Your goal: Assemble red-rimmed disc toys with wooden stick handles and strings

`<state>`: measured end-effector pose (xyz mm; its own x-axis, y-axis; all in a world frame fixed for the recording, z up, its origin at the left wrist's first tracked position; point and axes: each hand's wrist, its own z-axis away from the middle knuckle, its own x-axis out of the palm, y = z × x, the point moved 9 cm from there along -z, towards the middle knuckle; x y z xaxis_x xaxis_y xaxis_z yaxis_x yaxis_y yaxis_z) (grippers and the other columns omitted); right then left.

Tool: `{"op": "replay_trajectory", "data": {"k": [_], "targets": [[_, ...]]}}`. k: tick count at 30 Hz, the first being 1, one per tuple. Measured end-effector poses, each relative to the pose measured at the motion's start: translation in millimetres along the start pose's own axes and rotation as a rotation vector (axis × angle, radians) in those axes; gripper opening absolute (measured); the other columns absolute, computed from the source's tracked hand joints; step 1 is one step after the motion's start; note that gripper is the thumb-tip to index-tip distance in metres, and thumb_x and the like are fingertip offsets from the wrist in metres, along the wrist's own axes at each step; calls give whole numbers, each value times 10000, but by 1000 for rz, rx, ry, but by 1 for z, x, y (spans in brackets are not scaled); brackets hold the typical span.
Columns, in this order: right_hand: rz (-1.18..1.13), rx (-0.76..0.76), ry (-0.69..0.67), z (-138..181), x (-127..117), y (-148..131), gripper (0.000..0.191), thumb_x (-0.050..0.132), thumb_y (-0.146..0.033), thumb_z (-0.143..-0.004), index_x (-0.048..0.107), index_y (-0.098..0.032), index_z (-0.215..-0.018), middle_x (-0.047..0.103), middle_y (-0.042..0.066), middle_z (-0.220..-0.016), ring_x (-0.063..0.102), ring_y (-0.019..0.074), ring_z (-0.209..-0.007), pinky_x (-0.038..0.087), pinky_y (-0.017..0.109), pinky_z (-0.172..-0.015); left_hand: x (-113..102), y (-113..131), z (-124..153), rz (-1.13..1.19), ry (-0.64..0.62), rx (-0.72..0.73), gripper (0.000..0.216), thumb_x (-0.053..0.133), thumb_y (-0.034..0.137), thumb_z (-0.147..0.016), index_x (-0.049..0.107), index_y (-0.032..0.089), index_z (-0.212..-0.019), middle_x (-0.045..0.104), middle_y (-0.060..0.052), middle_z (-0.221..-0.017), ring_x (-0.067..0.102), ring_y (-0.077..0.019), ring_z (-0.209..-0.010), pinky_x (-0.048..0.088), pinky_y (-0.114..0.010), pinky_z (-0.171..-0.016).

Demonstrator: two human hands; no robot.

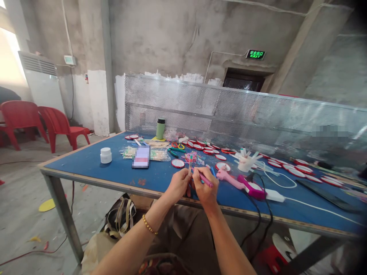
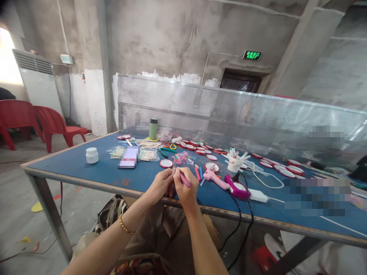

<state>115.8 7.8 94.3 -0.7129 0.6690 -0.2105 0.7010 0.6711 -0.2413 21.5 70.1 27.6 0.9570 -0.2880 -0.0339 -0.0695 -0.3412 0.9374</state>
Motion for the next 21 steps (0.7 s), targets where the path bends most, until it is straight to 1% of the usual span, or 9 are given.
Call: {"op": "replay_trajectory", "data": {"k": [5,21], "targets": [[-1,-4,0,0,0,0,194,527,-264,-959,612,-208,-794,665,9,-696,612,139,-609,481,253,-601,0,1,0,-10,3,-3,421,454,593,-918,490,203,-764,526,52,-502,502,-93,-348,296,-175,-347],[-5,-22,22,-1,-2,-3,198,551,-228,-948,581,-202,-754,638,-7,-655,584,123,-567,444,236,-567,0,-1,0,5,1,10,410,457,585,-919,481,202,-773,550,44,-554,528,-97,-366,304,-183,-357]]}}
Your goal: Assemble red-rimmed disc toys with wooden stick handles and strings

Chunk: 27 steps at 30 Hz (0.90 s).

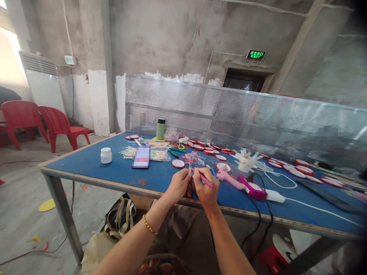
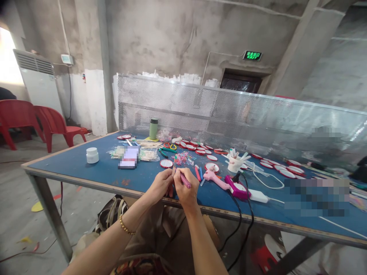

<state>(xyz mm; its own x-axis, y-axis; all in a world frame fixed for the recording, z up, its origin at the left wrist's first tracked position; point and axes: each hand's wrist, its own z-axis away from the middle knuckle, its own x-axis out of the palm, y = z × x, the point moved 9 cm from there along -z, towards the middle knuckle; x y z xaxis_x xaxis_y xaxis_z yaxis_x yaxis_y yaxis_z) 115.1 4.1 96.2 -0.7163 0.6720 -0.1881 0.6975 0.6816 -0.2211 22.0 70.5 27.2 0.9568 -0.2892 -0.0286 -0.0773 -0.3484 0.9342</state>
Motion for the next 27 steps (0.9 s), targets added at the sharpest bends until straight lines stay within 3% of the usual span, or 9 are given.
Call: {"op": "replay_trajectory", "data": {"k": [27], "targets": [[8,-7,-15,1,1,0,179,554,-218,-952,609,-190,-784,642,-4,-672,594,121,-581,460,228,-582,0,-1,0,-18,-3,-2,382,443,549,-926,486,200,-777,533,51,-543,529,-96,-365,302,-179,-347]]}}
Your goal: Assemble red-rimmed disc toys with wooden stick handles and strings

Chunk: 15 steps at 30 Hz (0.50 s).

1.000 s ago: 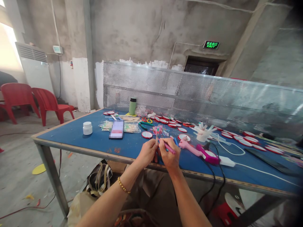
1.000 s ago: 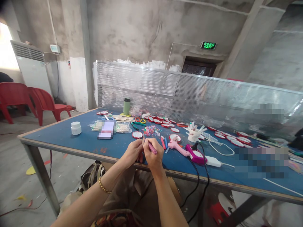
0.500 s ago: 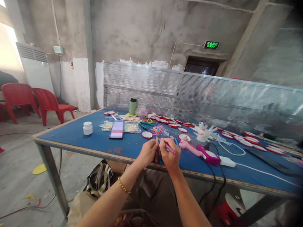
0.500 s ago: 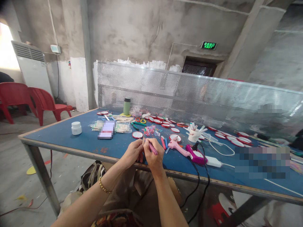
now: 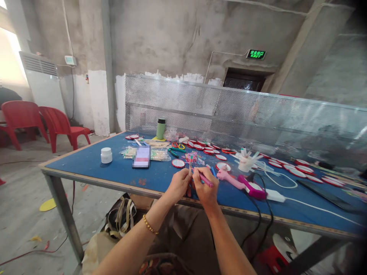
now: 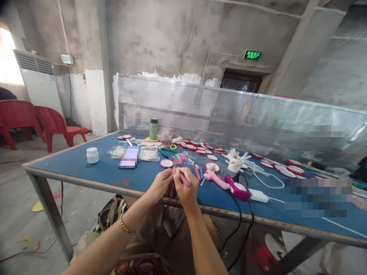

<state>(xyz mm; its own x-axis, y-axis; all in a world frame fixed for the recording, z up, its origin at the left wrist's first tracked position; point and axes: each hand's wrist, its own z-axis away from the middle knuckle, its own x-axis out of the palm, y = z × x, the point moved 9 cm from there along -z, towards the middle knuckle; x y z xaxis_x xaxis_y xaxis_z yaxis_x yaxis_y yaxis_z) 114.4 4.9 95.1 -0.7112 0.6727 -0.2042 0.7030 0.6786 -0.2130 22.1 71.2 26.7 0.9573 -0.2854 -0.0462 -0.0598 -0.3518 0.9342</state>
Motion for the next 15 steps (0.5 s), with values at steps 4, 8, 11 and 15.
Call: {"op": "replay_trajectory", "data": {"k": [4,8,11,15], "targets": [[-8,7,-7,0,0,0,177,552,-218,-955,613,-192,-792,653,-1,-688,607,124,-598,468,228,-594,0,-1,-1,-2,0,4,372,441,539,-927,485,202,-775,533,53,-542,536,-99,-369,306,-180,-345],[5,-3,-4,0,1,0,189,552,-223,-954,605,-196,-775,647,-3,-672,602,126,-587,460,231,-579,-1,-2,-1,-13,9,-3,372,444,532,-927,492,201,-766,528,52,-531,528,-95,-365,308,-179,-345],[7,-9,5,0,0,-1,191,552,-225,-956,601,-196,-774,642,-6,-665,595,124,-577,457,232,-577,0,0,0,-5,6,1,366,439,528,-928,498,201,-775,521,55,-530,529,-96,-367,311,-179,-345],[3,-6,-5,0,1,-1,192,555,-226,-952,600,-197,-768,641,-6,-661,591,125,-572,454,233,-569,-1,2,1,-10,8,4,369,443,529,-926,492,201,-764,514,56,-522,531,-96,-367,311,-178,-351]]}}
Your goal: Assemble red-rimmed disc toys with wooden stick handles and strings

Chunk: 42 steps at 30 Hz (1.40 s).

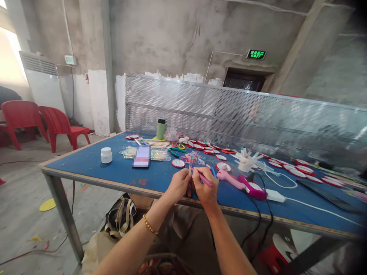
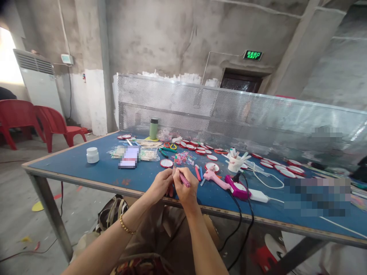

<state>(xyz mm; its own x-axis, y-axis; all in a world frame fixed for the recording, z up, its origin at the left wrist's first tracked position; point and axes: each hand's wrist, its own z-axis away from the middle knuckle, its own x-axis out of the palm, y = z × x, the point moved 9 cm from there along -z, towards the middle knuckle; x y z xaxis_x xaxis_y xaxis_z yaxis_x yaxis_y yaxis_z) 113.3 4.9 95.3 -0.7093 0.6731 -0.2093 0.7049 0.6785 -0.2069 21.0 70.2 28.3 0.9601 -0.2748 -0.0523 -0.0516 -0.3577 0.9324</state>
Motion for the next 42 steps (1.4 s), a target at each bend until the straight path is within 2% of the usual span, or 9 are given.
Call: {"op": "replay_trajectory", "data": {"k": [10,19,42], "targets": [[-19,13,-3,0,0,1,179,550,-227,-949,610,-199,-783,660,2,-686,613,131,-601,468,239,-589,1,-4,-2,-5,-2,-8,378,446,542,-924,485,202,-764,507,61,-522,531,-97,-364,303,-175,-345],[-16,43,-27,-1,3,2,234,518,-301,-970,610,-212,-774,664,11,-692,618,142,-616,481,255,-588,0,-4,-2,-8,-3,-14,374,456,529,-928,505,196,-765,519,56,-515,534,-96,-370,313,-177,-366],[-14,59,2,2,-1,6,199,535,-276,-958,609,-201,-789,650,-2,-677,594,121,-580,467,240,-585,1,-2,0,26,-6,-11,403,458,576,-922,479,200,-781,542,52,-554,526,-88,-373,295,-176,-359]]}}
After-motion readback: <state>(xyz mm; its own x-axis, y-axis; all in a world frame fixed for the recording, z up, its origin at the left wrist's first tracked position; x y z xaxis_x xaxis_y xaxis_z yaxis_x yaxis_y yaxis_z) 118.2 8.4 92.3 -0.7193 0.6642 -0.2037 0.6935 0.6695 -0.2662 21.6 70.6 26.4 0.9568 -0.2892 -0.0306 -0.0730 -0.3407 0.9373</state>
